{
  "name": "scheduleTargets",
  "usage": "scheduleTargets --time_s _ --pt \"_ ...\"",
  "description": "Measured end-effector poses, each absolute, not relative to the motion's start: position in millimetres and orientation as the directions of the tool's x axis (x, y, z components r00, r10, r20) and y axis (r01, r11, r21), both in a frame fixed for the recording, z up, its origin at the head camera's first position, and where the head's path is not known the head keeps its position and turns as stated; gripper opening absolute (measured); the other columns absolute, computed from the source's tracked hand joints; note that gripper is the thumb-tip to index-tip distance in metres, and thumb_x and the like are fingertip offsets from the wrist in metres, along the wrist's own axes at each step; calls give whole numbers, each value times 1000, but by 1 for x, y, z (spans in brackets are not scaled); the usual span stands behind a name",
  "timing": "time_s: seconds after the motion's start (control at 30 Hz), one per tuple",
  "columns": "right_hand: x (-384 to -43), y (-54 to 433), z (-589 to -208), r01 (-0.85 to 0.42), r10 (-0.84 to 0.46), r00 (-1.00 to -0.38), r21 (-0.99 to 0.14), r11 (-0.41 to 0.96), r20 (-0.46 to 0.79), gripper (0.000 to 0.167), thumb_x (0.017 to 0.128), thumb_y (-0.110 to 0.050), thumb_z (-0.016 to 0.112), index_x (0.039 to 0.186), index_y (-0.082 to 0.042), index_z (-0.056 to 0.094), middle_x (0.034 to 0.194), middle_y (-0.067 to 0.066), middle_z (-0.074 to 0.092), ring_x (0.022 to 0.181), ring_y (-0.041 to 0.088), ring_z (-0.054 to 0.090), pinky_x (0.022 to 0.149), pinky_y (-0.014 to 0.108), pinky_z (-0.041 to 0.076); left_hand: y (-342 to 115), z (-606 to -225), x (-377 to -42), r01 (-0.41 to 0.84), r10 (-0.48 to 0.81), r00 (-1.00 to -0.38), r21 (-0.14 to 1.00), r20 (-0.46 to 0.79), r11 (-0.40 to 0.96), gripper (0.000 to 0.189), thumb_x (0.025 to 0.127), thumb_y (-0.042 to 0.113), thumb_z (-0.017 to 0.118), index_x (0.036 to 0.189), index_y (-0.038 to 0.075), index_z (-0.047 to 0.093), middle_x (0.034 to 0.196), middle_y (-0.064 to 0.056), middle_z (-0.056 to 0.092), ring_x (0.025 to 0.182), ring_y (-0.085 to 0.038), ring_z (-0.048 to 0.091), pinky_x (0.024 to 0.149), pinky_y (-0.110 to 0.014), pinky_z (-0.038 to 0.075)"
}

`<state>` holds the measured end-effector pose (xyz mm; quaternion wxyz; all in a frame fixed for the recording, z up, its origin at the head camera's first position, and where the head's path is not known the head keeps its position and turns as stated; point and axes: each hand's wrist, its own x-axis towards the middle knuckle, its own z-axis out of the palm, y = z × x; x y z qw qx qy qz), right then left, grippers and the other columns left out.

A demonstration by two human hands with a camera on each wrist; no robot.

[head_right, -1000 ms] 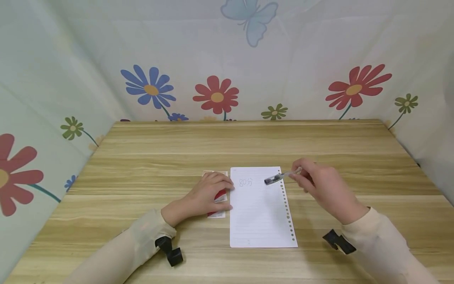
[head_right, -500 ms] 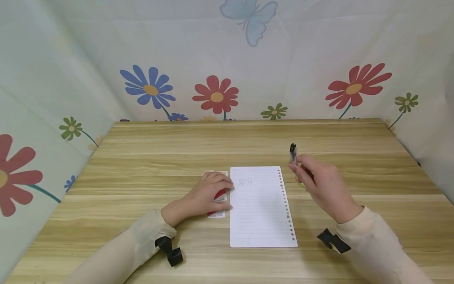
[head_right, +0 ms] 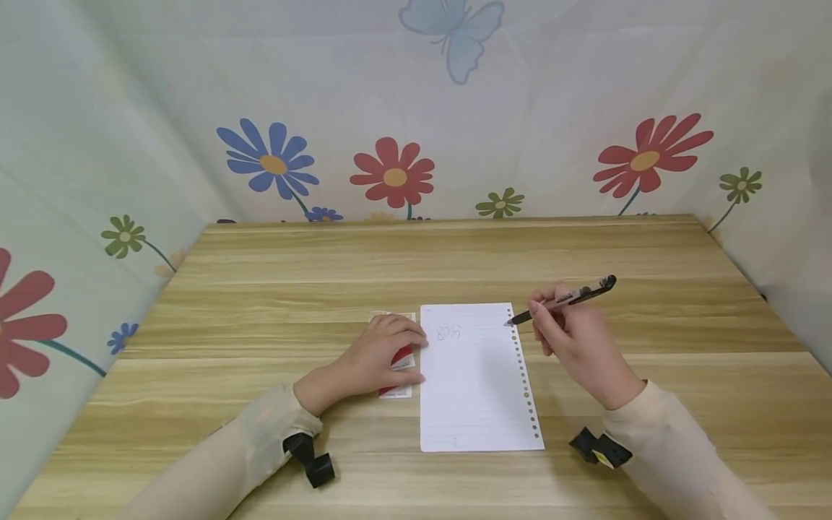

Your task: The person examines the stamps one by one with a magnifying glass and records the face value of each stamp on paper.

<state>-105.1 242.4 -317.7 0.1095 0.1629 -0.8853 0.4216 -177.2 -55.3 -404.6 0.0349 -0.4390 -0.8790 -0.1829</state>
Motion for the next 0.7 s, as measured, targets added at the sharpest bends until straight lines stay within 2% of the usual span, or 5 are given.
scheduleTargets --time_s 0.13,0.3,0.47,0.57,0.7 --pt "-107 241 -322 -351 -179 -936 -780 518 302 23 101 -13 44 111 3 57 73 12 60 52 16 56 38 27 44 -55 -405 -177 784 757 -613 295 226 546 46 77 44 75 110 14 64 116 2 56 116 -20 45 102 -42 29" --pt "-111 239 -326 -297 -183 -954 -833 468 237 27 102 -17 42 111 4 57 89 20 62 63 20 64 42 32 50 -55 -406 -177 787 758 -610 287 231 546 46 77 44 75 110 14 64 116 1 56 117 -21 45 102 -42 29" --pt "-116 231 -328 -329 -199 -943 -837 437 266 10 97 -7 52 102 1 54 70 13 57 50 21 56 37 30 46 -55 -406 -177 790 756 -608 278 240 547 46 77 45 74 109 14 65 115 1 57 116 -20 46 102 -41 29" --pt "-119 223 -327 -352 -205 -934 -848 395 293 8 94 -3 55 100 2 52 60 12 53 41 19 49 34 28 42 -54 -406 -177 792 758 -605 277 243 544 46 78 45 74 109 13 65 115 1 57 116 -20 46 102 -41 29" --pt "-122 211 -325 -274 -196 -956 -900 339 217 16 97 -7 51 107 5 53 72 17 58 52 21 59 39 32 48 -54 -406 -177 790 757 -608 283 239 544 46 78 45 74 109 13 65 115 1 57 117 -20 45 103 -41 28"
